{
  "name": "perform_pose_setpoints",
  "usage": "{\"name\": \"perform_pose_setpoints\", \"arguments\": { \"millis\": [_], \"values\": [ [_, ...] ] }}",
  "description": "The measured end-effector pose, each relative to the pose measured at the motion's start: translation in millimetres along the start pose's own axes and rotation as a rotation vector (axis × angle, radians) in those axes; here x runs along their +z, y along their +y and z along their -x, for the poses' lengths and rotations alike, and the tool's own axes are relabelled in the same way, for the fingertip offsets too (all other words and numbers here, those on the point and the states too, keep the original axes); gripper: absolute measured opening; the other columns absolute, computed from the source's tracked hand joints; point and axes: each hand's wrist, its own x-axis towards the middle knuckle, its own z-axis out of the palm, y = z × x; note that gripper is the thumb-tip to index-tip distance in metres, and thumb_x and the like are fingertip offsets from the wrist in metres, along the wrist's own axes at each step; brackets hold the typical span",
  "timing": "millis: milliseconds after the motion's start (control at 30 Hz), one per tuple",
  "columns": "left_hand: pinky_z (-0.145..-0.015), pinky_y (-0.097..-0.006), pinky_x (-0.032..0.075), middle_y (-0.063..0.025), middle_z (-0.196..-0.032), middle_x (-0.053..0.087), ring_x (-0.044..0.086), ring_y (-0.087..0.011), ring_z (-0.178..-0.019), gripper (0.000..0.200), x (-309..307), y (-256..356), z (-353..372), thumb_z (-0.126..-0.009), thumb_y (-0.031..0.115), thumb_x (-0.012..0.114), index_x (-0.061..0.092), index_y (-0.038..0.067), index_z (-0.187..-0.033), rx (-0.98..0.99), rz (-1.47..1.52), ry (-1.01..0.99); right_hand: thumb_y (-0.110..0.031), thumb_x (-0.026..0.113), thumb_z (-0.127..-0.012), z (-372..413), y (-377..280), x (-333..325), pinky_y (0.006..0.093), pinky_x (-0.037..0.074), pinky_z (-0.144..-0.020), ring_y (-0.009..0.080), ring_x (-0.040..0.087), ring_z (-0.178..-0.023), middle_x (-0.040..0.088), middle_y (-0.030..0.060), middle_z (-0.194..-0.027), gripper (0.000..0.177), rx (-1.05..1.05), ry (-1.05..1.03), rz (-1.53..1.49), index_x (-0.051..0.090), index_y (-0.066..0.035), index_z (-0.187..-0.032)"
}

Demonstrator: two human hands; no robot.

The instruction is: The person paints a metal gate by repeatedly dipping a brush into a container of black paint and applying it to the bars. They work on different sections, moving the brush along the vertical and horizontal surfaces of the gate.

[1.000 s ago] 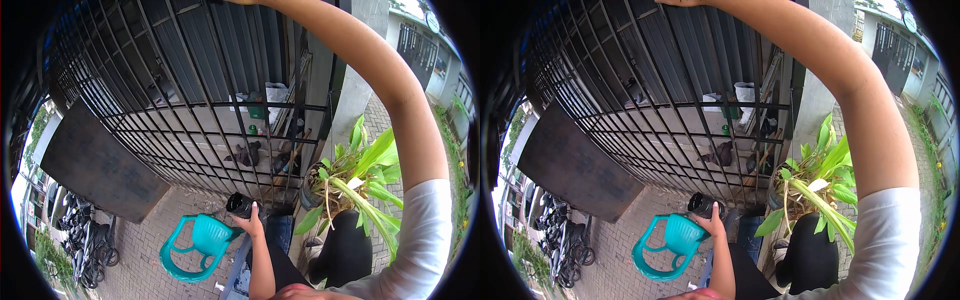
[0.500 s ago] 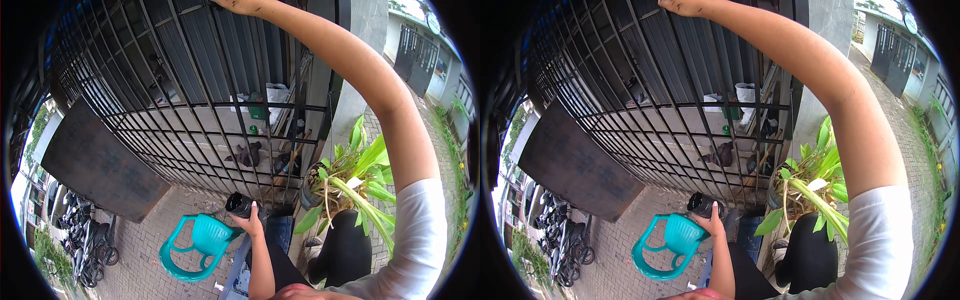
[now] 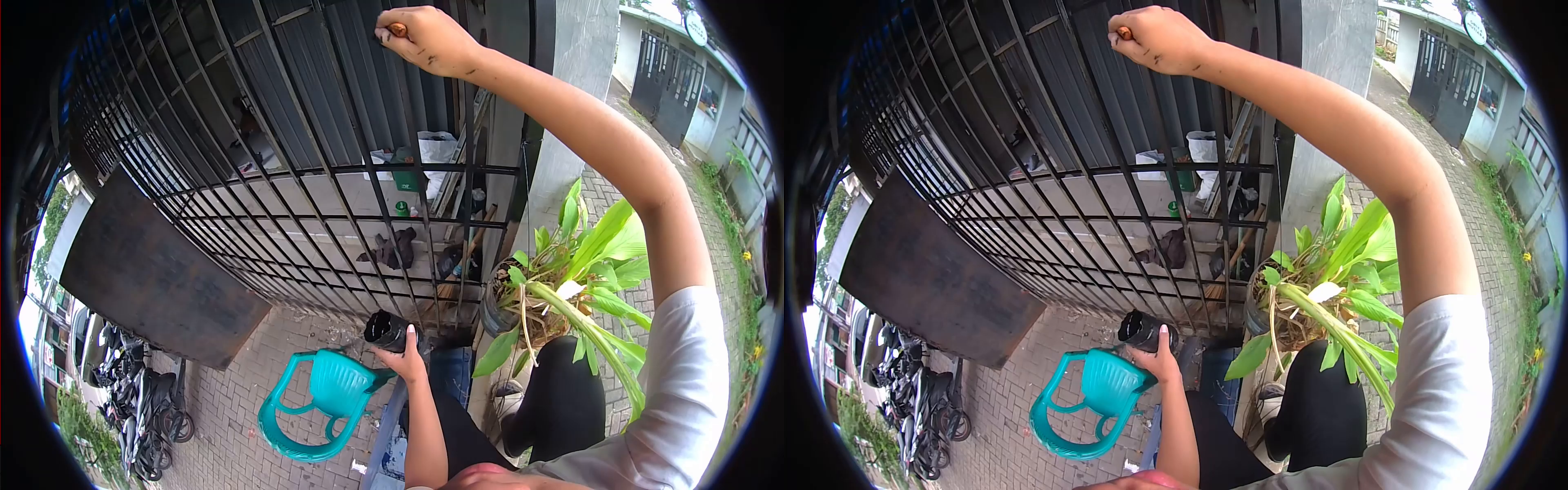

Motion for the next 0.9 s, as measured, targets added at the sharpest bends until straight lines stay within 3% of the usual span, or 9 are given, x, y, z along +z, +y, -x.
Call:
{"name": "perform_pose_setpoints", "arguments": {
  "millis": [33,133,267,433,600,633,733,800,900],
  "values": [
    [-0.104,-0.0369,0.050,-0.0172,-0.136,0.057,0.059,-0.0245,-0.119,0.076,2.1,-1.0,0.5,-0.084,0.012,0.087,0.043,-0.005,-0.144,0.001,0.060,-0.005,-0.018,0.064,-0.102,16.1,-6.6,-5.3,0.0367,0.058,-0.077,0.0288,0.072,-0.080,0.071,0.0122,-0.088,0.019,-0.069,0.037,-0.003,0.070,0.000,-0.105],
    [-0.104,-0.0366,0.049,-0.0165,-0.136,0.056,0.059,-0.0244,-0.119,0.078,1.3,-12.1,-0.3,-0.085,0.010,0.086,0.040,-0.004,-0.146,0.022,0.004,-0.014,-0.014,0.066,-0.098,57.5,-30.5,-8.2,0.0405,0.056,-0.080,0.0358,0.069,-0.084,0.070,0.0164,-0.089,0.016,0.073,-0.151,-0.226,0.069,0.001,-0.103],
    [-0.104,-0.0368,0.049,-0.0163,-0.137,0.056,0.058,-0.0243,-0.119,0.078,3.4,-1.9,1.5,-0.086,0.009,0.086,0.039,-0.004,-0.147,-0.009,0.012,-0.035,-0.015,0.065,-0.092,117.0,-57.9,3.7,0.0438,0.057,-0.079,0.0380,0.071,-0.087,0.072,0.0154,-0.096,0.017,0.158,-0.555,-0.321,0.069,0.000,-0.101],
    [-0.105,-0.0374,0.048,-0.0167,-0.138,0.055,0.057,-0.0242,-0.121,0.078,0.9,-2.4,0.6,-0.085,0.010,0.086,0.040,-0.004,-0.147,-0.004,0.034,-0.015,-0.018,0.060,-0.093,177.0,-80.2,23.4,0.0495,0.055,-0.074,0.0403,0.069,-0.082,0.069,0.0157,-0.088,0.015,0.153,-0.790,-0.367,0.064,-0.004,-0.092],
    [-0.105,-0.0375,0.049,-0.0165,-0.138,0.055,0.057,-0.0244,-0.121,0.077,1.9,0.3,-0.1,-0.085,0.009,0.086,0.041,-0.005,-0.146,-0.002,0.047,0.004,-0.018,0.061,-0.093,216.6,-108.5,30.8,0.0489,0.057,-0.072,0.0416,0.070,-0.079,0.072,0.0173,-0.083,0.016,0.241,-0.923,-0.442,0.067,-0.004,-0.095],
    [-0.105,-0.0373,0.049,-0.0165,-0.138,0.055,0.057,-0.0242,-0.121,0.077,0.7,0.2,0.2,-0.085,0.009,0.086,0.040,-0.005,-0.146,0.004,0.023,0.012,-0.018,0.063,-0.093,226.9,-115.9,34.7,0.0486,0.057,-0.072,0.0421,0.070,-0.080,0.073,0.0183,-0.083,0.017,0.319,-0.851,-0.540,0.069,-0.002,-0.098],
    [-0.104,-0.0364,0.050,-0.0167,-0.138,0.055,0.058,-0.0238,-0.120,0.077,-0.5,-7.3,-1.2,-0.086,0.007,0.085,0.040,-0.005,-0.146,0.004,0.061,-0.004,-0.017,0.063,-0.096,228.2,-121.8,31.2,0.0451,0.058,-0.069,0.0373,0.072,-0.073,0.071,0.0187,-0.077,0.020,0.386,-0.841,-0.575,0.069,0.001,-0.099],
    [-0.104,-0.0361,0.050,-0.0168,-0.138,0.055,0.059,-0.0236,-0.120,0.077,-2.6,-15.3,-2.6,-0.086,0.006,0.085,0.039,-0.005,-0.147,0.010,0.016,-0.004,-0.017,0.062,-0.100,226.9,-122.0,26.9,0.0409,0.058,-0.064,0.0285,0.073,-0.064,0.069,0.0166,-0.070,0.024,0.668,-0.961,-0.739,0.069,0.005,-0.098],
    [-0.104,-0.0360,0.050,-0.0169,-0.139,0.055,0.059,-0.0235,-0.120,0.078,-2.7,-14.3,-1.9,-0.086,0.006,0.085,0.038,-0.005,-0.147,0.003,0.004,-0.017,-0.017,0.061,-0.102,230.3,-119.9,24.6,0.0369,0.058,-0.061,0.0211,0.072,-0.059,0.067,0.0136,-0.066,0.026,0.695,-0.955,-0.770,0.068,0.007,-0.097]
  ]
}}
